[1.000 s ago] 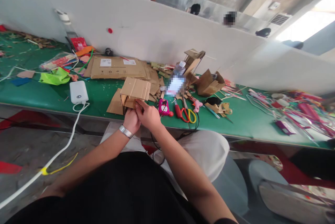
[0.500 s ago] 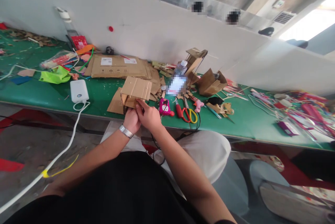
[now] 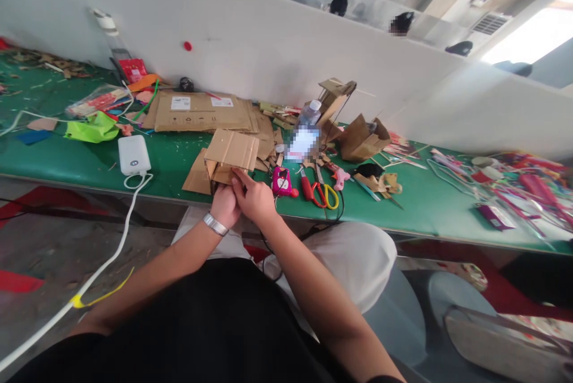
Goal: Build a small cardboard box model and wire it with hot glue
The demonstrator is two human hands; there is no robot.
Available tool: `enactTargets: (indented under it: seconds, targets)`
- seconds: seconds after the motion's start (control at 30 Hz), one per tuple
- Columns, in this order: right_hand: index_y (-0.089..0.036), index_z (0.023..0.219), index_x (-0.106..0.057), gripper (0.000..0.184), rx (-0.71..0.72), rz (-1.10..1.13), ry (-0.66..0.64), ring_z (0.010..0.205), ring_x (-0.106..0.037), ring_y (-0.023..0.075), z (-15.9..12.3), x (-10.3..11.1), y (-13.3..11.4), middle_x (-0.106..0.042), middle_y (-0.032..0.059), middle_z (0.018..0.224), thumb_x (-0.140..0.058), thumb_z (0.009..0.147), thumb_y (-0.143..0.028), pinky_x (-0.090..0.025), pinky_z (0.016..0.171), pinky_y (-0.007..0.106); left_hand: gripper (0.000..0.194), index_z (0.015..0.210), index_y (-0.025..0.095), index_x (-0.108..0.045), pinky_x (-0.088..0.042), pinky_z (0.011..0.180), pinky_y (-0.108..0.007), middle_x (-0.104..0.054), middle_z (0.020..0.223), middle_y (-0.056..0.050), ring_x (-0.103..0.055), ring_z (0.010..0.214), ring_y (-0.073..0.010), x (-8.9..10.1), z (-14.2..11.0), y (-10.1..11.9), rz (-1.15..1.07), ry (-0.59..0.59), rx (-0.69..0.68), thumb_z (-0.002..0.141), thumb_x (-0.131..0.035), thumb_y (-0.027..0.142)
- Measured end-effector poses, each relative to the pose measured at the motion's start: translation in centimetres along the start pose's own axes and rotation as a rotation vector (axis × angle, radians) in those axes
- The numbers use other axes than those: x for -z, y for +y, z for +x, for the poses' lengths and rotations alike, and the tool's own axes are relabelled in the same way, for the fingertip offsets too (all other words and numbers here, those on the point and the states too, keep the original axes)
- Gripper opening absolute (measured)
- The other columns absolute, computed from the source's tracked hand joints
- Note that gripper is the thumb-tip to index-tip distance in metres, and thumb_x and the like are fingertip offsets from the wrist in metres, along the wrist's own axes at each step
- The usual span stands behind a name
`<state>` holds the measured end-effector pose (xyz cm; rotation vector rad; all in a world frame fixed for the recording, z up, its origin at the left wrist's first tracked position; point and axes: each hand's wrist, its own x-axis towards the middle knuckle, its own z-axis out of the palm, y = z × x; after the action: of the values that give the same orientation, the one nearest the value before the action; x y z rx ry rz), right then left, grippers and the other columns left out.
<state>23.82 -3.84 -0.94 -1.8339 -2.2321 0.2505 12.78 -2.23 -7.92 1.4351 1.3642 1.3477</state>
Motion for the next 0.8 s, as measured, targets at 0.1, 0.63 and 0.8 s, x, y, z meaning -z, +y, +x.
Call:
enactTargets:
  seconds: [0.1,0.63,0.8]
  targets:
    - [-0.036,0.16,-0.053,0.052,0.001,0.003,0.005,0.098,-0.082,0.0244,0.0,-0.2,0.1,-0.084,0.0073,0.114,-0.036,0.114,-0.052,-0.06,0.084,0.03,0.021,0.09,0.02,-0.079,-0.048,0.112,-0.049,-0.079,0.091,-0.017,-0.07,0.114,-0.0413,0.0,0.0,-0.1,0.027,-0.015,-0.011,0.07,-0.077,0.022]
    - [-0.036,0.159,-0.054,0.051,-0.008,0.038,0.012,0.099,-0.082,0.0245,0.0,-0.2,0.2,-0.084,0.0065,0.114,-0.038,0.113,-0.052,-0.06,0.085,0.03,0.02,0.093,0.017,-0.08,-0.049,0.11,-0.051,-0.077,0.089,-0.02,-0.07,0.112,-0.0425,0.2,-0.2,-1.1,0.234,-0.083,-0.113,0.075,-0.075,0.026]
    - [-0.036,0.154,-0.061,0.047,0.005,0.057,0.036,0.097,-0.082,0.025,0.1,-0.1,0.3,-0.085,0.0053,0.112,-0.044,0.112,-0.051,-0.061,0.083,0.03,0.031,0.107,0.012,-0.077,-0.045,0.115,-0.055,-0.077,0.101,-0.022,-0.067,0.12,-0.0416,0.3,-0.3,-0.9,0.341,-0.105,-0.132,0.079,-0.068,0.021]
